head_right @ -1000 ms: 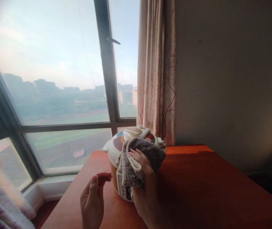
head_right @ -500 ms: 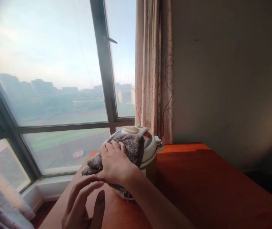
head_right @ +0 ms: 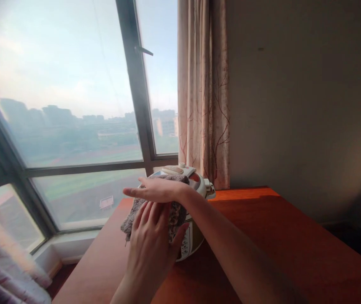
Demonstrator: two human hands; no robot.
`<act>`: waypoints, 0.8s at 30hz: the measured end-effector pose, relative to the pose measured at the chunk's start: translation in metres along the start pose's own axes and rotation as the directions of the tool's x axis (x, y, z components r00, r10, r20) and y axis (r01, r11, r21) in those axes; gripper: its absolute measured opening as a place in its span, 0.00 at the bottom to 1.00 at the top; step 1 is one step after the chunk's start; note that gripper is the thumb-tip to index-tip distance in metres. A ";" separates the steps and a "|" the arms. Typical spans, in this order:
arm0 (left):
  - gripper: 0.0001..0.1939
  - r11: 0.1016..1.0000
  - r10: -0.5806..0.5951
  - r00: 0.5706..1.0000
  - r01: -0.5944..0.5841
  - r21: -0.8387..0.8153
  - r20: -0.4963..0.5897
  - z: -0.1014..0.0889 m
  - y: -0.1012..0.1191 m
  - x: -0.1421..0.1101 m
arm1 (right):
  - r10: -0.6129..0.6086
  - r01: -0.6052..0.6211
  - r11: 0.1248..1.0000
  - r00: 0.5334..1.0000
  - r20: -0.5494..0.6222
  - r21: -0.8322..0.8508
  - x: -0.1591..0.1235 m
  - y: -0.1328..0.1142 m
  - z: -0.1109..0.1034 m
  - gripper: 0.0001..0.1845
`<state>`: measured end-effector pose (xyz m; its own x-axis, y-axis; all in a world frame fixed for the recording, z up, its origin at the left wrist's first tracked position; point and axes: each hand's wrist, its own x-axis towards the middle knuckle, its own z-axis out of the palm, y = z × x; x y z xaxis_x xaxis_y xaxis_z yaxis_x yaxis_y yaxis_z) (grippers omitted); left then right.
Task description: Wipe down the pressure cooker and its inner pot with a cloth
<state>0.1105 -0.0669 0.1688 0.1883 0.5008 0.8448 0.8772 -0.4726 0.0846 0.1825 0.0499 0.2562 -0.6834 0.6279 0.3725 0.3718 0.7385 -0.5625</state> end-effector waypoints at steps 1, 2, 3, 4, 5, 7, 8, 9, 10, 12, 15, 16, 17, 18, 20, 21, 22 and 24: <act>0.35 1.000 -0.028 1.000 0.028 0.003 0.013 0.008 0.002 0.005 | 0.041 -0.042 0.999 0.999 0.031 0.019 0.000 0.001 -0.002 0.46; 0.39 0.999 -0.049 0.999 0.049 -0.001 0.023 0.017 0.003 0.009 | 0.068 -0.070 0.997 0.996 0.049 0.028 0.000 0.002 -0.005 0.48; 0.41 0.998 -0.067 0.997 0.068 -0.009 0.032 0.025 0.005 0.013 | 0.082 -0.085 0.996 0.995 0.062 0.040 -0.001 0.004 -0.009 0.48; 0.42 0.996 -0.088 0.995 0.088 -0.015 0.038 0.033 0.006 0.016 | 0.082 -0.084 0.994 0.996 0.031 0.072 -0.003 0.006 -0.014 0.48; 0.42 0.994 -0.109 0.993 0.110 -0.016 0.042 0.039 0.007 0.019 | 0.074 -0.073 0.990 0.997 -0.006 0.119 -0.006 0.008 -0.018 0.48; 0.38 0.988 -0.153 0.987 0.153 0.002 0.058 0.047 0.006 0.023 | 0.064 -0.042 0.966 0.995 -0.080 0.255 -0.016 0.011 -0.026 0.44; 0.37 0.986 -0.167 0.984 0.166 0.016 0.068 0.049 0.005 0.025 | 0.069 -0.026 0.944 0.990 -0.120 0.330 -0.023 0.014 -0.030 0.42; 0.36 0.985 -0.174 0.982 0.172 0.028 0.080 0.049 0.002 0.025 | 0.081 -0.012 0.917 0.984 -0.156 0.399 -0.031 0.017 -0.033 0.39; 0.35 0.985 -0.171 0.981 0.169 0.036 0.089 0.048 -0.002 0.025 | 0.100 -0.001 0.891 0.976 -0.195 0.453 -0.039 0.020 -0.035 0.36; 0.36 0.990 -0.143 0.985 0.140 0.034 0.096 0.043 -0.016 0.022 | 0.160 0.009 0.864 0.943 -0.291 0.503 -0.054 0.031 -0.038 0.31; 0.36 0.993 -0.115 0.991 0.114 0.015 0.074 0.035 -0.046 0.013 | 0.261 -0.030 0.878 0.866 -0.427 0.477 -0.072 0.057 -0.037 0.26; 0.36 0.993 -0.120 0.991 0.120 -0.003 0.062 0.033 -0.058 0.010 | 0.289 -0.055 0.890 0.835 -0.468 0.452 -0.076 0.067 -0.035 0.24; 0.35 0.991 -0.130 0.990 0.132 -0.031 0.058 0.032 -0.070 0.009 | 0.315 -0.092 0.904 0.805 -0.504 0.418 -0.078 0.076 -0.033 0.23; 0.33 0.987 -0.140 0.988 0.144 -0.075 0.058 0.032 -0.081 0.010 | 0.337 -0.145 0.919 0.774 -0.536 0.367 -0.079 0.086 -0.030 0.22; 0.30 0.972 -0.159 0.983 0.173 -0.160 0.096 0.033 -0.103 0.015 | 0.364 -0.271 0.931 0.720 -0.590 0.244 -0.079 0.104 -0.023 0.20; 0.29 0.961 -0.171 0.977 0.193 -0.196 0.125 0.033 -0.112 0.019 | 0.372 -0.326 0.926 0.701 -0.609 0.190 -0.078 0.111 -0.020 0.19; 0.29 0.949 -0.188 0.970 0.220 -0.227 0.155 0.034 -0.121 0.025 | 0.377 -0.367 0.918 0.686 -0.623 0.152 -0.077 0.118 -0.017 0.19; 0.29 0.916 -0.221 0.953 0.276 -0.292 0.208 0.037 -0.137 0.038 | 0.391 -0.411 0.903 0.663 -0.638 0.126 -0.074 0.127 -0.011 0.18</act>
<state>0.0136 0.0434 0.1695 0.0780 0.7325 0.6762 0.7266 -0.5062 0.4646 0.2872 0.1005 0.1654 0.0932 0.8619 0.4984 0.5377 0.3777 -0.7538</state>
